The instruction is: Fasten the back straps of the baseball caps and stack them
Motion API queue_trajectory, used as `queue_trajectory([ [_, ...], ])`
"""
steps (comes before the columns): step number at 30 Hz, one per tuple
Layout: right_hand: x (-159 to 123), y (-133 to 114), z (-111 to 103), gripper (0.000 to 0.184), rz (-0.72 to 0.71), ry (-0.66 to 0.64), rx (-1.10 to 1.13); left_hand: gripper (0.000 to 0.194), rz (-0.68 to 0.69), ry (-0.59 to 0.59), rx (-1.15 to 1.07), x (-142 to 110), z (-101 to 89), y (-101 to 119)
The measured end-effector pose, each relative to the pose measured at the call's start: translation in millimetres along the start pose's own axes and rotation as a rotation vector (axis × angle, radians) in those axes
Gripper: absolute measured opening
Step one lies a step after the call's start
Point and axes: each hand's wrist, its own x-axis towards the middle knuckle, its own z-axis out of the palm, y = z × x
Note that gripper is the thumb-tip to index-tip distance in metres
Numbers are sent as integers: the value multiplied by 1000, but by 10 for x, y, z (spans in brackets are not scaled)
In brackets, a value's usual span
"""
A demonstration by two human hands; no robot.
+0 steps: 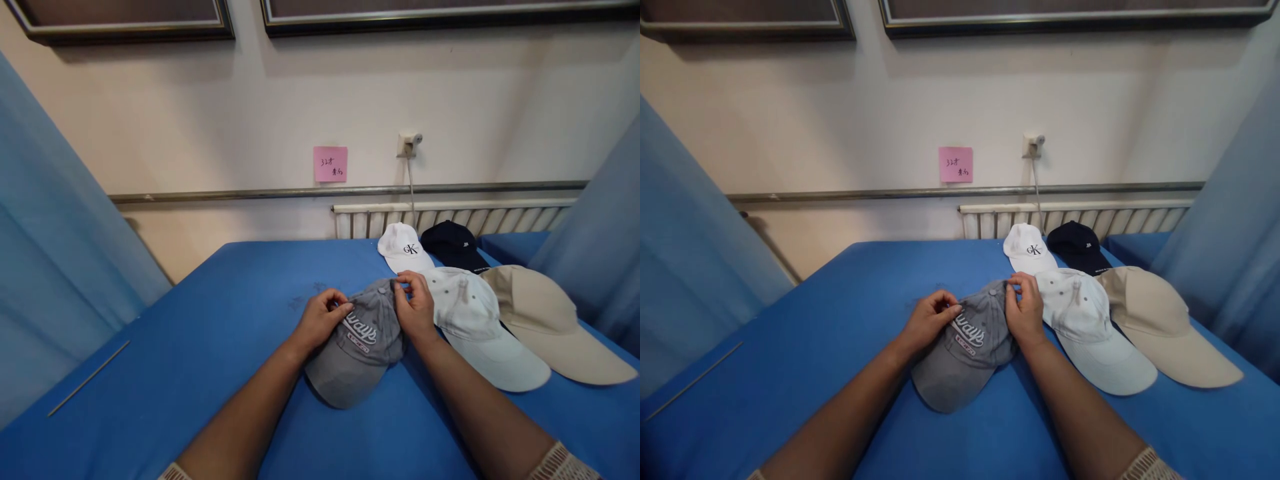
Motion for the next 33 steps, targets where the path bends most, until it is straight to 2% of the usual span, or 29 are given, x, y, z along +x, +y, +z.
queue_trajectory([
  [6, -12, -168, -42, 16, -12, -92, 26, 22, 11, 224, 46, -39, 68, 89],
  [11, -51, -136, -7, 20, 79, -148, -39, 23, 16, 386, 54, -32, 109, 22],
  [13, -70, -57, 35, 24, 128, -206, -116, 24, -12, 368, 41, -13, 124, -25],
  [18, -130, 163, 139, 27, 277, -319, -186, 31, -110, 116, -71, 41, 120, -116],
  [21, -157, 235, 160, 18, 327, -368, -161, 29, -109, 149, -18, 87, 44, -176],
  [24, -173, 267, 160, 15, 321, -369, -154, 28, -60, 200, 203, 134, -57, -277],
  [28, -190, 300, 177, 18, 353, -321, -145, 39, -81, 89, 303, 176, -110, -457],
  [31, -193, 342, 198, 27, 371, -311, -127, 33, -85, 46, 302, 201, -87, -564],
  [33, -185, 376, 208, 23, 366, -338, -141, 25, -101, 45, 330, 212, -69, -598],
])
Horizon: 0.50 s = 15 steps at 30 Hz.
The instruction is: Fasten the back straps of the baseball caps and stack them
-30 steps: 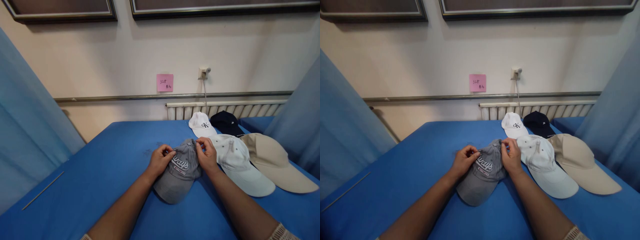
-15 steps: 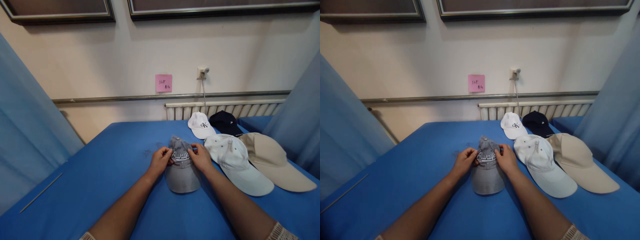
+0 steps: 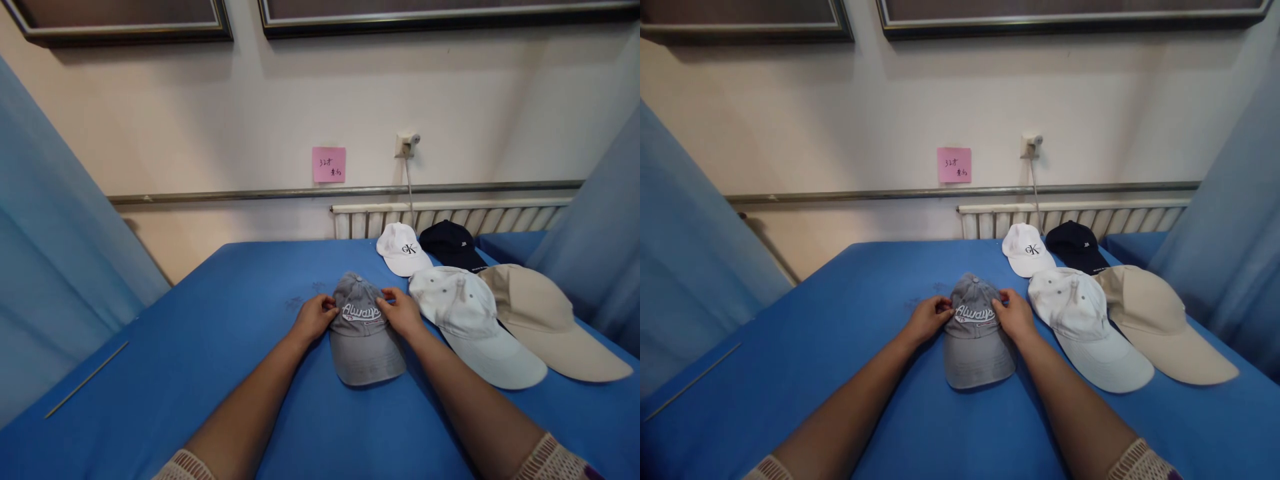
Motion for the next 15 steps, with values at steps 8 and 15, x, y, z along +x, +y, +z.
queue_trajectory([
  [8, 49, 50, 10, 19, -30, -37, 18, 13, 0, 77, 86, -29, -4, 62],
  [15, 26, 36, 34, 19, -21, -40, 134, 31, 24, 100, -167, 42, 90, 22],
])
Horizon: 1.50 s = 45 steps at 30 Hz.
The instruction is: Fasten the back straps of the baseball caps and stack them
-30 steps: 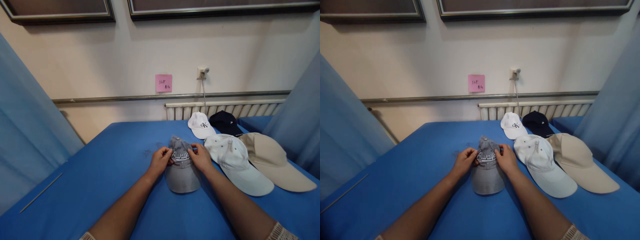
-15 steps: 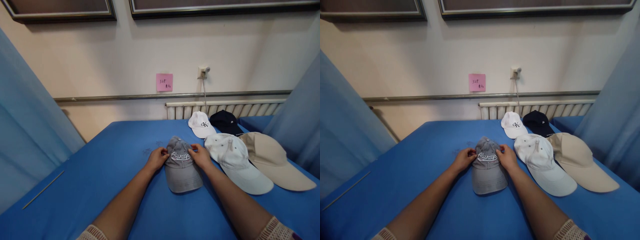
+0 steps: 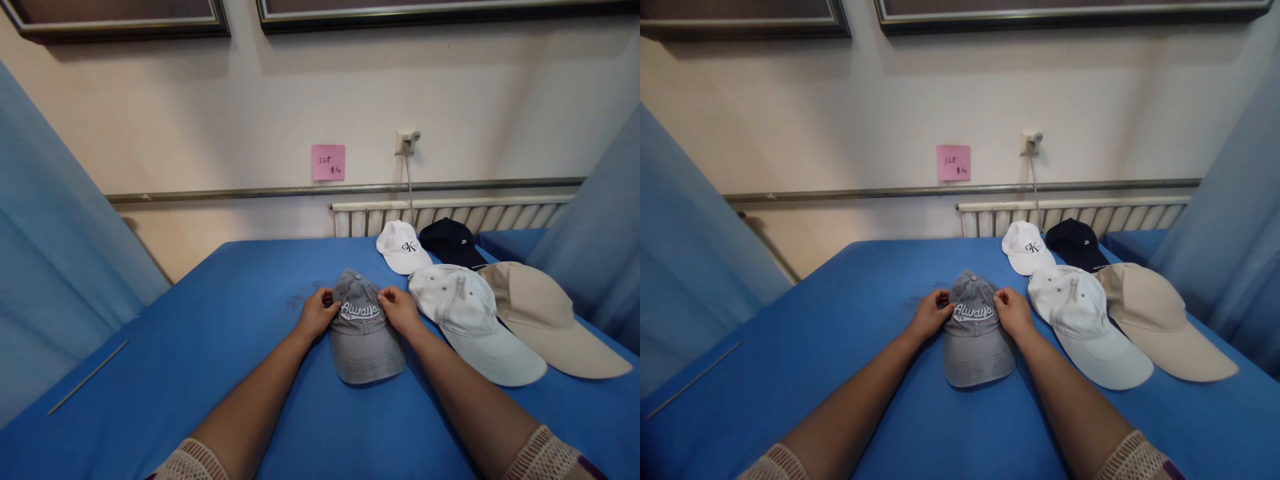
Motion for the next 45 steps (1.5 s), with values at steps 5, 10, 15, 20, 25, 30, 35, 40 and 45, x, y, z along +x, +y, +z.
queue_trajectory([
  [5, -9, -101, -21, 23, -33, 81, 143, 29, 3, -2, -26, 11, -33, 55],
  [10, -65, -250, -98, 21, -107, 154, 292, 38, 13, 116, -178, -20, -158, 192],
  [15, -120, -335, -143, 16, -94, 57, 390, 45, -43, 83, -213, -31, -160, 200],
  [20, -115, -306, -103, 17, -39, -5, 433, 44, 9, 59, -70, -44, -111, 179],
  [25, -98, -267, -86, 18, -11, 28, 461, 33, 71, 201, -5, -74, -155, 234],
  [30, -89, -261, -80, 21, 0, 31, 466, 27, 136, 45, 88, -114, -236, 314],
  [35, -85, -234, -61, 21, -6, 26, 453, 24, 143, -41, 76, -99, -258, 277],
  [40, -85, -218, -58, 21, -4, 21, 442, 17, 143, -45, 191, -55, -276, 229],
  [45, -87, -218, -60, 23, 11, 15, 446, 18, 231, 48, 266, -61, -266, 243],
])
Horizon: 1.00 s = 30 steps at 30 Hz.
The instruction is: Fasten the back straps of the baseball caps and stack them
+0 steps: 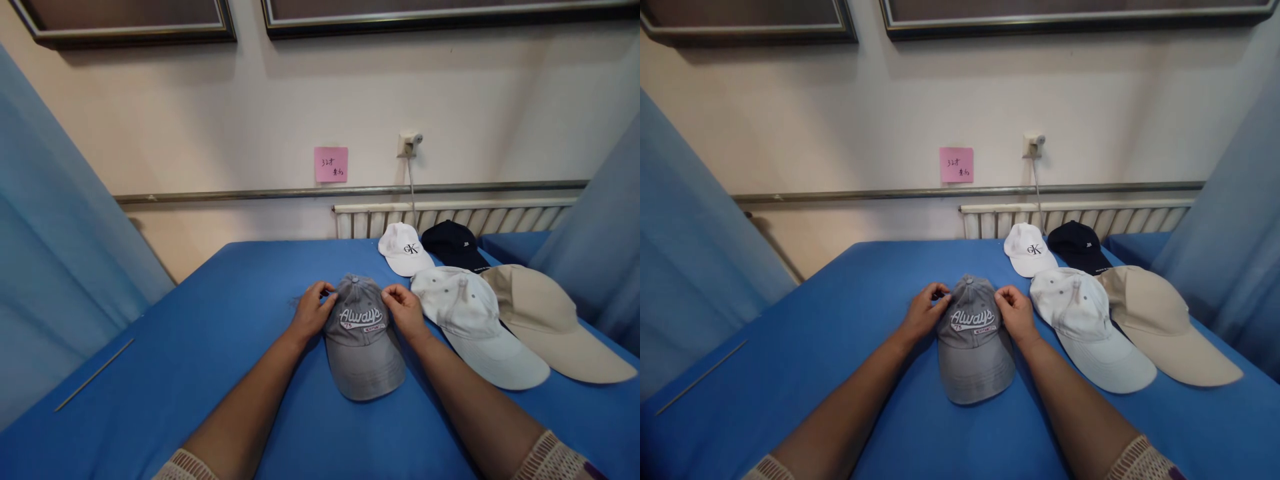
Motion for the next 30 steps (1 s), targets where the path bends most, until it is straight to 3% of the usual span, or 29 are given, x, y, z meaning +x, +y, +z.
queue_trajectory([
  [4, 2, 18, 3, 24, 1, -4, -7, 13, 105, -27, 107, -23, 24, 25],
  [8, 5, 28, 7, 25, -5, -7, -13, 6, 83, -22, 38, -8, 53, 22],
  [14, -6, -13, 14, 24, -8, -24, -24, 21, -275, 62, -641, 36, 34, -2],
  [17, -15, -28, 18, 23, -9, -45, -50, 30, -370, 45, -769, 34, 20, -8],
  [23, -10, -18, 24, 25, -3, -38, -57, 25, -341, 85, -652, 29, 6, 17],
  [27, -6, -5, 33, 27, 0, -31, -60, 28, -111, 113, -282, 13, -44, 122],
  [30, -6, 0, 41, 27, 1, -38, -55, 32, 74, 67, 1, 41, -63, 250],
])
